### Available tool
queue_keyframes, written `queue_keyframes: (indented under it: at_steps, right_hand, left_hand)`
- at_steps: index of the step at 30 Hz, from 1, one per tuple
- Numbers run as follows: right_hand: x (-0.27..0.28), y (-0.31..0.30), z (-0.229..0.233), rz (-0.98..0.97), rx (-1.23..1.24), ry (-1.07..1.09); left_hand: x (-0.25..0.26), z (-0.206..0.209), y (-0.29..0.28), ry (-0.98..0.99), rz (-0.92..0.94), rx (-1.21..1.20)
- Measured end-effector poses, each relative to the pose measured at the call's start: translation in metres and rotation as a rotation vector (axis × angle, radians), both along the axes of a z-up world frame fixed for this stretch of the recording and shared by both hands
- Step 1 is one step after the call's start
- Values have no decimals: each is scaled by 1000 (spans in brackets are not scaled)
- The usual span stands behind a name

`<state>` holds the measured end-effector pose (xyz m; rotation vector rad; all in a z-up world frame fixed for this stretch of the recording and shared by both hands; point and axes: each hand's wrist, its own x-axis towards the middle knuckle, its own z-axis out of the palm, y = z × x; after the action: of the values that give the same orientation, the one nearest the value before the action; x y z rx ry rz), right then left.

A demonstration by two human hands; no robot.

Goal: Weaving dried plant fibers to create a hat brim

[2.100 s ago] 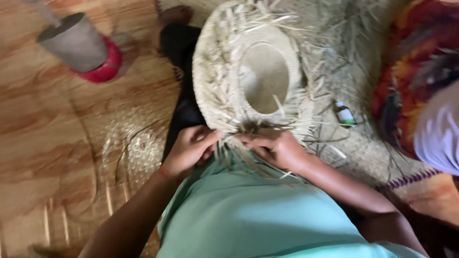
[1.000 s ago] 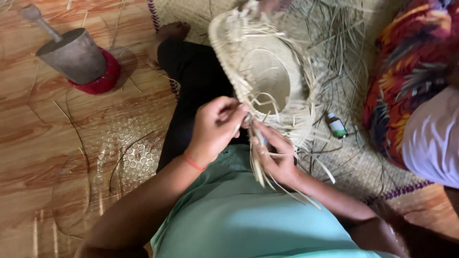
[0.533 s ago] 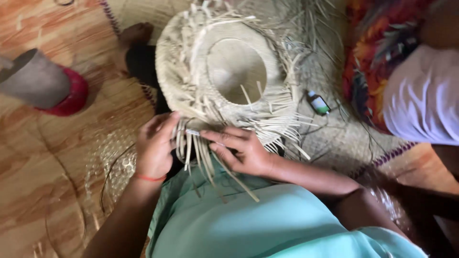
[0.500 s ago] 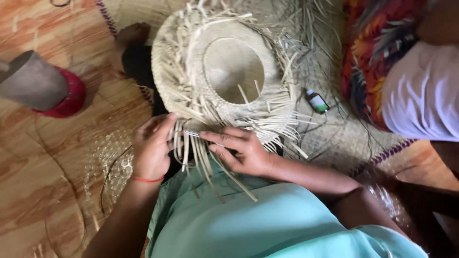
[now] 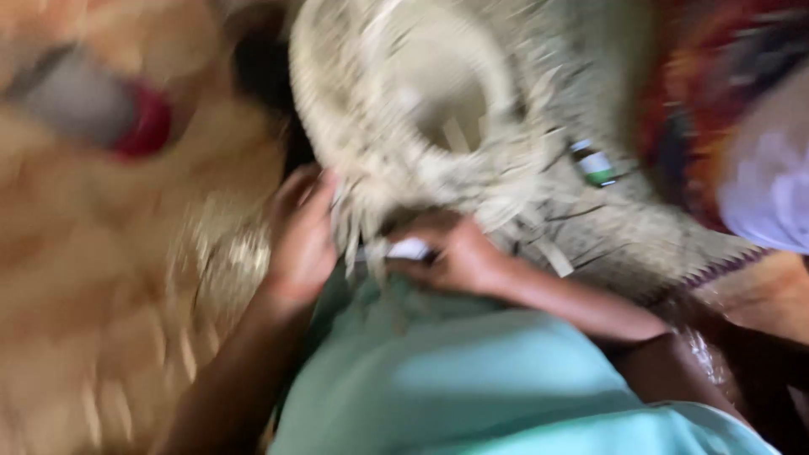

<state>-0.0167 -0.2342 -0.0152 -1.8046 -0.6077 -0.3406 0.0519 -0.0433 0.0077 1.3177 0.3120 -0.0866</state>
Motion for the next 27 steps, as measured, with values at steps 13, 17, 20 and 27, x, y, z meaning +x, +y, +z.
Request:
queue_keyframes:
  at_steps: [13, 17, 20, 27]
  right_hand:
    - [21, -3, -29, -136, -49, 54]
    - [50, 2, -18, -192, -64, 0]
    - [48, 9, -17, -178, -19, 83]
    - [39, 25, -17, -169, 164, 303]
  left_hand:
    - [6, -25, 19, -225, -157, 212]
    - [-1, -33, 19, -178, -132, 82]
    - [-8, -35, 21, -155, -127, 35]
    - [-11, -30, 25, -177, -149, 114]
